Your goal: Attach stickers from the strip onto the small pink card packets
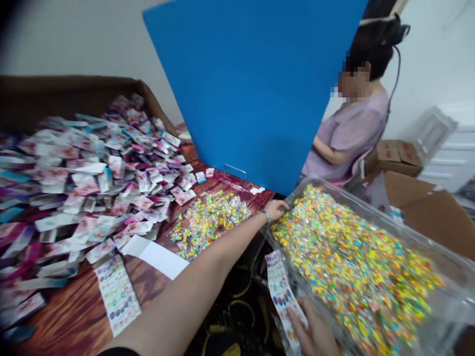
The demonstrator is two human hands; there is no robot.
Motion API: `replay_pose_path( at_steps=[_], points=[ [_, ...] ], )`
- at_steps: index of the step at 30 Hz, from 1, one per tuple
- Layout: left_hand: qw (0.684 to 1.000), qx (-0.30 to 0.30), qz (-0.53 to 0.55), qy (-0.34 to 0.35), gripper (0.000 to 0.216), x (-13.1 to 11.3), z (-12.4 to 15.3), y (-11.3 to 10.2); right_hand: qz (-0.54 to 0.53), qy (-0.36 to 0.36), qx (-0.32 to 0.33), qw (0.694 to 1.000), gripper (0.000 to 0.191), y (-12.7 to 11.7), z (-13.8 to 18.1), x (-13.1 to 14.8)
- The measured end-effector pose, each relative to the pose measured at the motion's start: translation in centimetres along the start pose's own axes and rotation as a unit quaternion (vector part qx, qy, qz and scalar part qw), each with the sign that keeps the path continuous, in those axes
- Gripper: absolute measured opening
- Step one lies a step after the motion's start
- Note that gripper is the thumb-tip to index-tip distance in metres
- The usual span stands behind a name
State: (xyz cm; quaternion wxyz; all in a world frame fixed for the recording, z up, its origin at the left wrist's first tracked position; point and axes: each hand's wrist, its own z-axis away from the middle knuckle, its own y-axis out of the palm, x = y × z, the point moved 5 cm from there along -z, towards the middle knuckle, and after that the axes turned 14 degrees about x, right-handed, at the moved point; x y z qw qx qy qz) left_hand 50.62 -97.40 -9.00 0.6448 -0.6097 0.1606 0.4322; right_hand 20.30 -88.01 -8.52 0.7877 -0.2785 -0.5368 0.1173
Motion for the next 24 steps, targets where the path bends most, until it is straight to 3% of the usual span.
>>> replay_pose_path(
  at_steps=[7, 13, 19, 24],
  points=[
    [1.0, -0.01, 0.004, 0.003, 0.038, 0.4, 0.2, 0.6, 0.029, 0.052, 0.052, 0.997, 0.029, -0.4, 0.7, 1.0],
    [1.0, -0.018, -0.005, 0.002, 0.039, 0.1, 0.9, 0.5, 0.03, 0.037, 0.048, 0.998, 0.028, -0.5, 0.9, 1.3],
    [1.0, -0.004, 0.001, -0.003, 0.045, -0.3, 1.4, 0.0, 0.018, 0.026, 0.06, 0.998, 0.026, -0.9, 1.4, 2.2],
    [0.999, -0.026, 0.019, 0.008, 0.03, -2.0, 3.6, -1.5, -0.032, 0.028, 0.078, 0.996, 0.029, -2.4, 1.8, 3.7]
  ],
)
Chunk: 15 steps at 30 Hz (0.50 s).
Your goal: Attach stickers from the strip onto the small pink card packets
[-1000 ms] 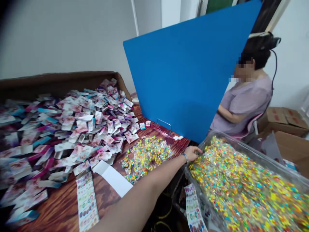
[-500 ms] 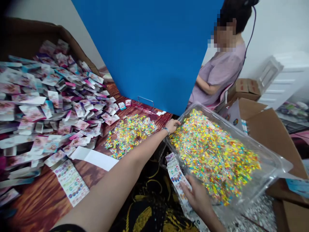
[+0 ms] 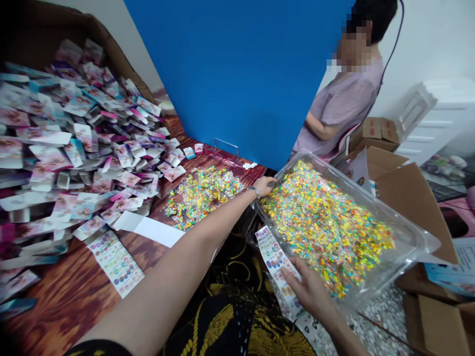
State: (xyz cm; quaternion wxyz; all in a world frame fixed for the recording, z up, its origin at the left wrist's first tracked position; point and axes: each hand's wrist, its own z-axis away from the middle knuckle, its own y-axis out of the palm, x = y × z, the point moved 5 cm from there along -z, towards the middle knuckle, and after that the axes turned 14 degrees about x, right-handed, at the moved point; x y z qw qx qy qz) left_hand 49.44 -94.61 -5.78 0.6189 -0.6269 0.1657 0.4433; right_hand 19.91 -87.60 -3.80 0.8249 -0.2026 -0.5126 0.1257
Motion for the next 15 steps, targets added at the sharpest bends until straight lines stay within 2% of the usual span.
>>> replay_pose_path(
  at_steps=[3, 5, 6, 7, 9, 10, 11, 12, 14, 15],
  points=[
    [0.998, -0.056, 0.015, -0.008, 0.026, -1.1, 4.6, -2.5, -0.025, -0.003, -0.013, 1.0, 0.031, -1.5, 0.2, 1.8],
    [0.997, -0.072, 0.032, -0.011, 0.043, -1.5, 9.5, -4.1, -0.029, -0.007, -0.016, 0.999, 0.032, -2.5, 0.1, 3.4],
    [0.997, -0.026, 0.073, 0.008, 0.054, -1.9, 12.1, -4.3, -0.029, -0.009, -0.019, 0.999, 0.032, -3.0, -0.1, 4.2],
    [0.99, 0.065, 0.122, 0.019, 0.063, -2.2, 14.8, -3.7, -0.029, -0.013, -0.02, 0.999, 0.033, -3.3, -0.3, 5.2],
    [0.929, 0.291, 0.222, 0.049, 0.075, -3.2, 20.5, -1.4, -0.042, -0.023, -0.028, 0.998, 0.035, -3.8, -1.0, 7.1],
    [0.896, 0.348, 0.268, 0.057, 0.079, -3.6, 22.9, -0.5, -0.052, -0.026, -0.025, 0.998, 0.036, -3.8, -1.5, 8.1],
    [0.881, 0.344, 0.319, 0.059, 0.081, -3.8, 24.8, 0.0, -0.062, -0.029, -0.014, 0.998, 0.038, -3.5, -2.1, 9.1],
    [0.871, 0.307, 0.379, 0.058, 0.083, -3.7, 26.1, 0.2, -0.071, -0.033, 0.005, 0.997, 0.04, -3.1, -2.8, 10.1],
    [0.839, 0.174, 0.512, 0.061, 0.084, -3.1, 27.8, 0.0, -0.087, -0.051, 0.044, 0.994, 0.041, -1.6, -4.1, 12.3],
    [0.808, 0.098, 0.578, 0.068, 0.082, -2.5, 28.6, -0.5, -0.092, -0.064, 0.059, 0.992, 0.041, -0.7, -4.7, 13.4]
  ],
)
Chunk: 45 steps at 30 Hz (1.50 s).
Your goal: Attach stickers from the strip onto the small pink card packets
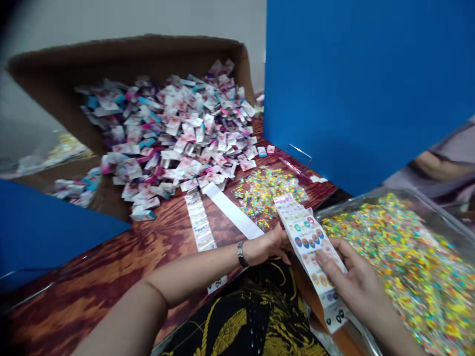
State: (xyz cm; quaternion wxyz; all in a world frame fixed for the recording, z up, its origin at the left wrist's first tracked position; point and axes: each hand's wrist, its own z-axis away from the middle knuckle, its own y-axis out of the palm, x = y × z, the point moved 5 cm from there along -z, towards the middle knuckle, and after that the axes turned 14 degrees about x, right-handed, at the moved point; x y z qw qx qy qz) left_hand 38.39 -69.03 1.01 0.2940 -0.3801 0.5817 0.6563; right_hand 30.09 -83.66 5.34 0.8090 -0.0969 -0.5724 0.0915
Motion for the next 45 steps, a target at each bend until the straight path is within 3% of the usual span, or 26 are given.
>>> replay_pose_path(
  at_steps=[3, 6, 10, 12, 15, 18, 21, 24, 30, 38, 42, 45],
  points=[
    [0.96, -0.159, 0.158, 0.167, 0.064, -1.7, 3.5, -2.1, -0.013, -0.03, 0.044, 0.999, 0.041, 3.7, -2.7, 1.9],
    [0.883, -0.327, 0.179, 0.286, 0.044, -4.1, 8.7, -4.8, -0.065, -0.041, 0.121, 0.99, 0.042, 8.9, -5.5, 2.8],
    [0.783, -0.493, 0.097, 0.367, 0.04, -5.6, 15.9, -8.0, -0.178, -0.063, 0.246, 0.951, 0.039, 17.0, -8.0, 3.3],
    [0.76, -0.532, 0.085, 0.363, 0.04, -5.0, 18.4, -9.1, -0.201, -0.052, 0.281, 0.937, 0.038, 20.4, -8.7, 3.1],
    [0.77, -0.538, 0.122, 0.321, 0.04, -3.1, 20.5, -10.5, -0.212, -0.017, 0.306, 0.928, 0.04, 23.9, -9.3, 2.1],
    [0.762, -0.565, 0.15, 0.28, 0.037, -0.9, 21.7, -11.6, -0.208, 0.008, 0.314, 0.926, 0.042, 25.8, -9.7, 0.8],
    [0.749, -0.588, 0.159, 0.261, 0.029, 0.5, 22.1, -12.7, -0.202, 0.021, 0.308, 0.929, 0.041, 26.5, -9.8, 0.0],
    [0.754, -0.587, 0.173, 0.24, 0.023, 0.9, 21.9, -14.0, -0.244, 0.035, 0.336, 0.909, 0.039, 26.7, -9.1, -0.1],
    [0.768, -0.582, 0.163, 0.212, 0.028, -0.2, 21.7, -17.2, -0.284, 0.043, 0.385, 0.877, 0.052, 26.8, -8.5, 0.5],
    [0.762, -0.604, 0.119, 0.199, 0.04, -0.9, 24.1, -22.8, -0.246, 0.042, 0.355, 0.901, 0.053, 28.3, -10.1, -1.2],
    [0.769, -0.605, 0.082, 0.191, 0.039, -0.4, 24.0, -23.2, -0.217, 0.032, 0.344, 0.913, 0.053, 28.4, -9.3, -2.6],
    [0.774, -0.607, 0.043, 0.177, 0.038, -0.3, 23.7, -22.7, -0.139, -0.004, 0.338, 0.931, 0.048, 27.8, -9.1, -3.3]
  ],
)
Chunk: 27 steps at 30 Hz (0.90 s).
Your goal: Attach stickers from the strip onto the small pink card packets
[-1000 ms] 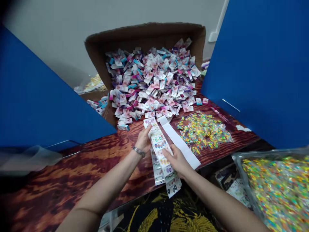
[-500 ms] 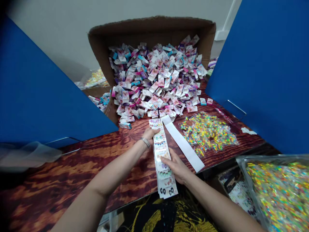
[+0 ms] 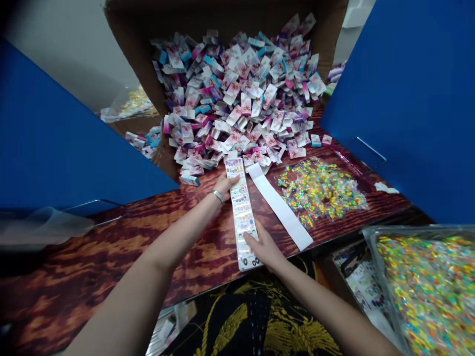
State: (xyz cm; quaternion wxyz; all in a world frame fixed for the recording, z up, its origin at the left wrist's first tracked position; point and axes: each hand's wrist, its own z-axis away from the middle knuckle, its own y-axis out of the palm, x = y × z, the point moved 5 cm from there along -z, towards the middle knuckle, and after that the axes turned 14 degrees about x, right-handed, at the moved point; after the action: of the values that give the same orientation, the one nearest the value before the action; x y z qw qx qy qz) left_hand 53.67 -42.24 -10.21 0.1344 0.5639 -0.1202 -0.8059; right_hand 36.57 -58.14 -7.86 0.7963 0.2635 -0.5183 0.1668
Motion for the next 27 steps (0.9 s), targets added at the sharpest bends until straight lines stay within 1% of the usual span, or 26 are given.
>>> replay_pose_path(
  at_steps=[3, 5, 7, 10, 12, 14, 15, 17, 18, 19, 20, 22, 23, 24, 25, 26, 27],
  points=[
    [0.998, -0.003, -0.065, 0.002, 0.032, 0.0, 0.6, -0.2, 0.124, -0.002, -0.008, 0.992, 0.048, -0.8, 0.4, -0.3],
    [0.992, -0.014, -0.124, 0.002, 0.027, -0.2, 0.8, -0.6, 0.21, -0.012, -0.019, 0.977, 0.049, -1.2, 0.7, -0.1],
    [0.981, -0.033, -0.189, 0.005, 0.025, -0.9, 0.9, -1.1, 0.282, -0.022, -0.015, 0.959, 0.052, -1.2, 0.9, 0.4],
    [0.955, -0.067, -0.288, 0.013, 0.028, -2.6, 0.9, -1.8, 0.362, -0.026, 0.016, 0.932, 0.059, -0.5, 1.2, 1.3],
    [0.936, -0.083, -0.341, 0.021, 0.035, -3.7, 1.2, -1.9, 0.417, -0.036, 0.016, 0.908, 0.063, -0.2, 1.6, 2.0],
    [0.913, -0.086, -0.397, 0.043, 0.044, -4.5, 1.7, -1.2, 0.457, -0.061, 0.007, 0.888, 0.062, -0.3, 2.1, 2.5],
    [0.896, -0.083, -0.431, 0.068, 0.049, -4.8, 2.1, -0.5, 0.465, -0.077, -0.003, 0.882, 0.059, -0.6, 2.6, 2.7],
    [0.82, -0.073, -0.542, 0.171, 0.055, -5.4, 3.3, 2.0, 0.462, -0.101, -0.04, 0.88, 0.051, -1.8, 3.8, 2.6],
    [0.788, -0.053, -0.572, 0.222, 0.056, -5.4, 4.0, 3.6, 0.455, -0.104, -0.072, 0.881, 0.048, -2.7, 4.7, 2.4],
    [0.763, -0.026, -0.587, 0.269, 0.055, -5.1, 4.8, 5.4, 0.448, -0.103, -0.113, 0.881, 0.044, -3.9, 5.9, 2.1],
    [0.748, 0.006, -0.587, 0.309, 0.054, -4.7, 5.6, 7.3, 0.443, -0.099, -0.159, 0.877, 0.041, -5.3, 7.2, 1.7],
    [0.735, 0.092, -0.568, 0.36, 0.049, -3.5, 7.4, 11.5, 0.441, -0.083, -0.256, 0.856, 0.036, -8.1, 10.4, 0.7],
    [0.735, 0.147, -0.55, 0.368, 0.046, -2.5, 8.3, 13.7, 0.445, -0.072, -0.305, 0.839, 0.035, -9.5, 12.3, 0.1],
    [0.741, 0.206, -0.527, 0.36, 0.043, -1.3, 9.1, 15.9, 0.45, -0.057, -0.347, 0.821, 0.036, -10.9, 14.1, -0.6],
    [0.755, 0.263, -0.499, 0.334, 0.039, 0.2, 9.8, 18.1, 0.455, -0.037, -0.383, 0.803, 0.037, -12.2, 15.9, -1.5],
    [0.766, 0.327, -0.468, 0.293, 0.035, 2.0, 10.4, 20.3, 0.456, -0.011, -0.416, 0.787, 0.038, -13.4, 17.5, -2.5],
    [0.778, 0.393, -0.434, 0.229, 0.033, 4.2, 10.9, 22.5, 0.452, 0.02, -0.434, 0.779, 0.039, -14.6, 18.9, -3.7]
  ],
)
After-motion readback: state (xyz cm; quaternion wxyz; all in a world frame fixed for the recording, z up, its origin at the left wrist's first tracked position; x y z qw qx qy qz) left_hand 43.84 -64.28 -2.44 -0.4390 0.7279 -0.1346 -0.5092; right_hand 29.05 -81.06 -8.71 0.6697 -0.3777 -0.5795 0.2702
